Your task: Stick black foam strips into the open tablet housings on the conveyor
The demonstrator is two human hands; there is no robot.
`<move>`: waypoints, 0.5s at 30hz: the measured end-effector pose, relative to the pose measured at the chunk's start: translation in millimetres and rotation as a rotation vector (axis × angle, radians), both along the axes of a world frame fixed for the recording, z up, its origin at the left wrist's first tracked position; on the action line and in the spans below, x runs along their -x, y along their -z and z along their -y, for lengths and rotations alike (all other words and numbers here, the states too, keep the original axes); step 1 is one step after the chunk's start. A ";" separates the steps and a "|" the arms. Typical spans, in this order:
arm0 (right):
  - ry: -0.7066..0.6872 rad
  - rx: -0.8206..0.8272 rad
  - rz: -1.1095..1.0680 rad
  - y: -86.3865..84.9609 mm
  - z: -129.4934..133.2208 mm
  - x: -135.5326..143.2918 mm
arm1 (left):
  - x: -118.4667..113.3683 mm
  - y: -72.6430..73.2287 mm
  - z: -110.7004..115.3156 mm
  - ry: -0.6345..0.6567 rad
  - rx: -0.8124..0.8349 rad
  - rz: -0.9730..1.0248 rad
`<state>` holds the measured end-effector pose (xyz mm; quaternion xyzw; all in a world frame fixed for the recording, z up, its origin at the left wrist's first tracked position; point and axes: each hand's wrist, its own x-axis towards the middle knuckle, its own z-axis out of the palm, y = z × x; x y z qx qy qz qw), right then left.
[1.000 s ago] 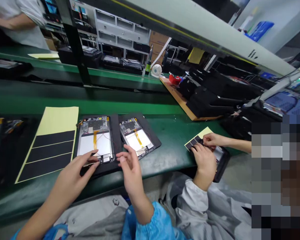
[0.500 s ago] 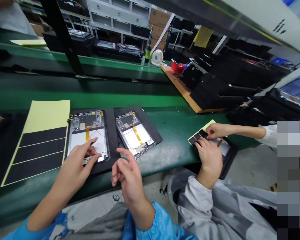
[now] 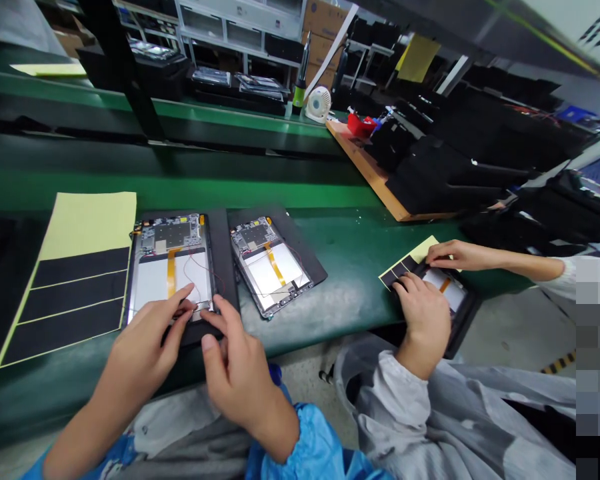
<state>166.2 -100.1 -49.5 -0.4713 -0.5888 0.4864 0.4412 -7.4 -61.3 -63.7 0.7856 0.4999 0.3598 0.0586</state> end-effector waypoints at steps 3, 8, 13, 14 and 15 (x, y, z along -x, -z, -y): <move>0.089 0.138 -0.281 -2.9 -2.1 1.5 | -1.1 -0.2 4.6 -0.025 0.044 0.059; -0.042 0.356 -0.674 -10.2 -6.3 10.4 | 3.5 -3.2 5.3 -0.088 0.182 0.168; -0.067 0.473 -0.836 -11.9 -5.3 21.5 | 6.4 -5.7 4.9 -0.131 0.301 0.279; -0.063 0.483 -0.841 -11.3 -5.1 22.8 | 6.8 -6.6 5.6 -0.145 0.306 0.301; -0.059 0.490 -0.842 -10.7 -5.1 23.8 | 7.5 -7.5 6.7 -0.161 0.299 0.315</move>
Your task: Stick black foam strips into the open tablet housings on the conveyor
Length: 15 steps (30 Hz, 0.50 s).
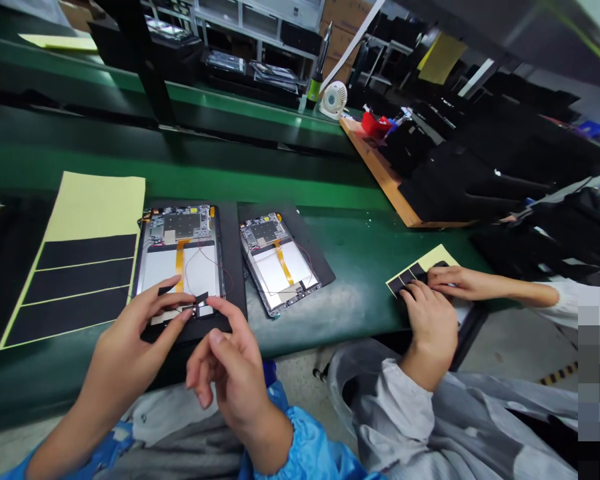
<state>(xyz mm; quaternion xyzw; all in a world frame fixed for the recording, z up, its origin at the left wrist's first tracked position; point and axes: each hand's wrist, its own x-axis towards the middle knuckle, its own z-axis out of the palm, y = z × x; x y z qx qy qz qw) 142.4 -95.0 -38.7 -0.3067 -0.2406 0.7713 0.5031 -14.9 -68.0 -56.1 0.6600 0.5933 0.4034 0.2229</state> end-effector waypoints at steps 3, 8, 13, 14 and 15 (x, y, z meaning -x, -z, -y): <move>-0.009 0.014 0.006 0.2 -0.1 0.9 | 2.8 -3.0 3.9 -0.041 -0.042 -0.023; 0.053 -0.029 0.047 -7.9 4.7 -1.2 | 3.3 -1.4 6.1 0.061 -0.151 -0.133; 0.065 -0.102 0.117 -10.7 8.4 -3.3 | -2.6 4.1 0.4 0.048 -0.265 -0.239; 0.055 -0.115 0.129 -9.5 7.6 -3.3 | -3.5 3.7 -1.4 0.032 -0.247 -0.235; 0.047 -0.126 0.144 -8.1 6.2 -3.2 | -4.3 2.8 -3.1 0.019 -0.218 -0.222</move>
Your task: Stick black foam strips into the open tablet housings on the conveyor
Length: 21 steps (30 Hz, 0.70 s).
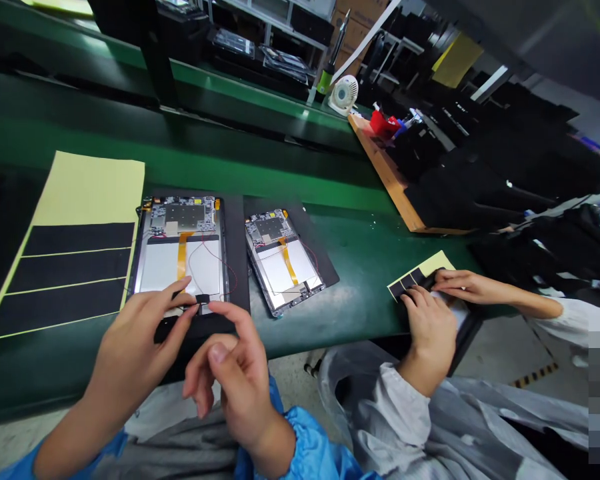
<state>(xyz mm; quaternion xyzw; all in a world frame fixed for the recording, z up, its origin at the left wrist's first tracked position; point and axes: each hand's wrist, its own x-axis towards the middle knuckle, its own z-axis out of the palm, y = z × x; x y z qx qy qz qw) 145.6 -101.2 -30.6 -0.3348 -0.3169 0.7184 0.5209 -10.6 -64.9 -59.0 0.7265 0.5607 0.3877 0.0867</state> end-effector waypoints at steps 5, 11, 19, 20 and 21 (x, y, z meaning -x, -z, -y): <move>-0.012 0.004 0.050 4.2 -7.3 -2.2 | -2.3 -5.8 -2.7 -0.016 0.134 0.094; 0.035 -0.014 0.011 3.9 -5.2 -3.8 | -6.0 -6.4 2.2 -0.032 0.083 0.108; 0.052 -0.040 0.056 11.5 -7.5 -4.2 | -10.9 -10.0 -1.6 0.000 0.016 -0.017; 0.046 -0.037 0.058 11.4 -7.9 -4.6 | -11.1 -10.0 -1.0 0.009 0.004 -0.024; 0.038 -0.034 0.055 11.0 -8.2 -4.9 | -11.1 -10.0 -0.1 0.019 0.000 -0.028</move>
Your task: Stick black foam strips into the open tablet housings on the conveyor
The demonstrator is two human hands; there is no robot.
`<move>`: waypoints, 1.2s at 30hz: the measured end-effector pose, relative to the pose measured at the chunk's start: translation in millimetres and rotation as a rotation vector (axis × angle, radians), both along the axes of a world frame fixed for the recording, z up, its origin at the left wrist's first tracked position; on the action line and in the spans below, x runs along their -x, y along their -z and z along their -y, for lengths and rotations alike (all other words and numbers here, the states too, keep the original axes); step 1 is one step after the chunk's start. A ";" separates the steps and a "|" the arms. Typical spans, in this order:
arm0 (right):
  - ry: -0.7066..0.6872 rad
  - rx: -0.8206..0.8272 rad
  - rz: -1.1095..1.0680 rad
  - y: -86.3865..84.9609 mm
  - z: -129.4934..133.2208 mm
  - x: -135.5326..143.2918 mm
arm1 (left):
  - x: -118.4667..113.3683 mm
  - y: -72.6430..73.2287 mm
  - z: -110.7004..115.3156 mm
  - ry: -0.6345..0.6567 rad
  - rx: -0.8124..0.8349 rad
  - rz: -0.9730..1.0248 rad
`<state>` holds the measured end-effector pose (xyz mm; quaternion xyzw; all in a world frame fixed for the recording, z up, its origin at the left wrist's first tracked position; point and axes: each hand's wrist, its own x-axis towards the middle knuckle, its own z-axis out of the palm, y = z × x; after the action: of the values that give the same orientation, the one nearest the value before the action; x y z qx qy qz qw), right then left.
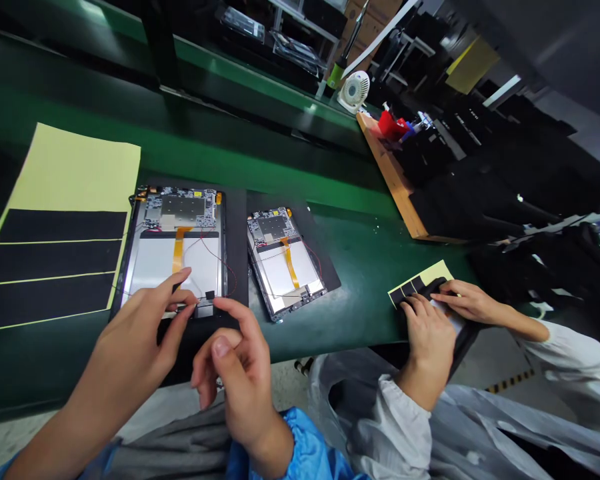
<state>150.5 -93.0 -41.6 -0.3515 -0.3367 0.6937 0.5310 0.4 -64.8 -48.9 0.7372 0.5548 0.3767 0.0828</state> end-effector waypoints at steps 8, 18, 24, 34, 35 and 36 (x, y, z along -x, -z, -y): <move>-0.060 0.046 -0.048 1.9 0.6 2.0 | 4.6 -1.4 5.7 -0.021 0.106 0.073; -0.013 0.114 0.022 10.3 3.1 2.6 | -0.8 -3.5 3.5 -0.112 0.166 0.160; 0.014 0.137 0.066 10.8 3.8 4.0 | -10.6 -6.8 0.5 -0.205 0.215 0.185; 0.013 0.133 0.101 12.7 1.5 6.4 | -16.9 -7.0 2.3 -0.336 0.224 0.239; 0.016 0.132 0.106 13.1 1.1 6.4 | -16.7 -7.1 2.7 -0.340 0.225 0.247; 0.017 0.134 0.111 13.3 0.7 6.2 | -16.5 -7.3 3.0 -0.336 0.221 0.253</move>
<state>144.3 -93.7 -54.9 -0.4271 -0.3155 0.6895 0.4925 16.9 -67.8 -41.6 0.5677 0.6929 0.4115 0.1681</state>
